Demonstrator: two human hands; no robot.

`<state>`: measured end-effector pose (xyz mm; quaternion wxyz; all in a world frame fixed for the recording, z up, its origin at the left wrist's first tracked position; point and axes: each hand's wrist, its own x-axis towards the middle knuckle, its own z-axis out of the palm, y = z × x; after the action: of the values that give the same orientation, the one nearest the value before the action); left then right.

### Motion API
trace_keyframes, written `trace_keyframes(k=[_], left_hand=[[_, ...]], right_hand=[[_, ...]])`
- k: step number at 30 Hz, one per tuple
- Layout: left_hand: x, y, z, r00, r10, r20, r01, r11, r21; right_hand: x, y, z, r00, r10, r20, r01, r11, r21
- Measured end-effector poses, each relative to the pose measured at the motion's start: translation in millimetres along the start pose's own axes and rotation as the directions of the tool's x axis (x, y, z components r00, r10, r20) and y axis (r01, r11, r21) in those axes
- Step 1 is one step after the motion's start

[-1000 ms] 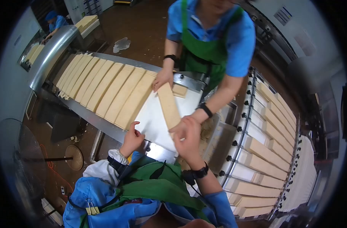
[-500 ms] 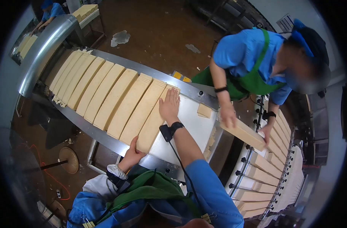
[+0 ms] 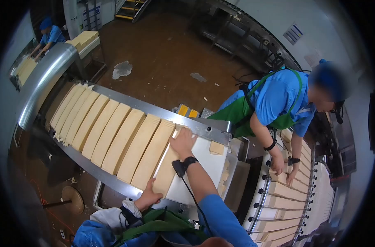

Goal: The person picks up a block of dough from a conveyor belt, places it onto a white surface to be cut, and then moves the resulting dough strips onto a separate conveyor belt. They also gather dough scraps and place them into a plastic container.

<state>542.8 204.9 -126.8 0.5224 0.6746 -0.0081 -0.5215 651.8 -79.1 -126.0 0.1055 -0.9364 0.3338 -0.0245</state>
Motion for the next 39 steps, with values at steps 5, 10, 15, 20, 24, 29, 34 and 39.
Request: trace_keyframes(k=[5,10,15,20,24,29,34,39], left_hand=[[11,6,18,0.942,0.326,0.084,-0.309,0.737,0.601],[13,33,35,0.937,0.308,0.163,-0.321,0.581,0.748],[38,15,47,0.892,0.448,0.065,-0.257,0.384,0.887],[42,20,82,0.872,0.446,0.203,-0.4,0.409,0.82],[8,58,177,0.79,0.469,0.395,-0.582,0.37,0.724],[-27,72,333,0.644,0.477,0.597,-0.764,0.36,0.536],[-71,67,457,0.643,0.393,0.657,-0.765,0.313,0.562],[-76,60,501,0.583,0.463,0.667,-0.805,0.222,0.55]], right_hand=[[-48,119,-29,0.982,0.181,-0.051,-0.187,0.973,-0.138],[-132,194,-115,0.886,0.276,0.373,-0.38,0.893,0.241],[-216,210,-118,0.965,0.024,0.259,-0.053,0.993,0.104],[-273,230,-85,0.953,0.299,-0.054,-0.299,0.954,0.017],[-335,297,-153,0.873,0.407,-0.267,-0.424,0.905,-0.007],[-413,455,-259,0.799,0.597,-0.068,-0.584,0.798,0.146],[-465,634,-237,0.887,0.444,0.126,-0.455,0.792,0.407],[-467,678,-223,0.667,0.724,0.177,-0.629,0.42,0.654]])
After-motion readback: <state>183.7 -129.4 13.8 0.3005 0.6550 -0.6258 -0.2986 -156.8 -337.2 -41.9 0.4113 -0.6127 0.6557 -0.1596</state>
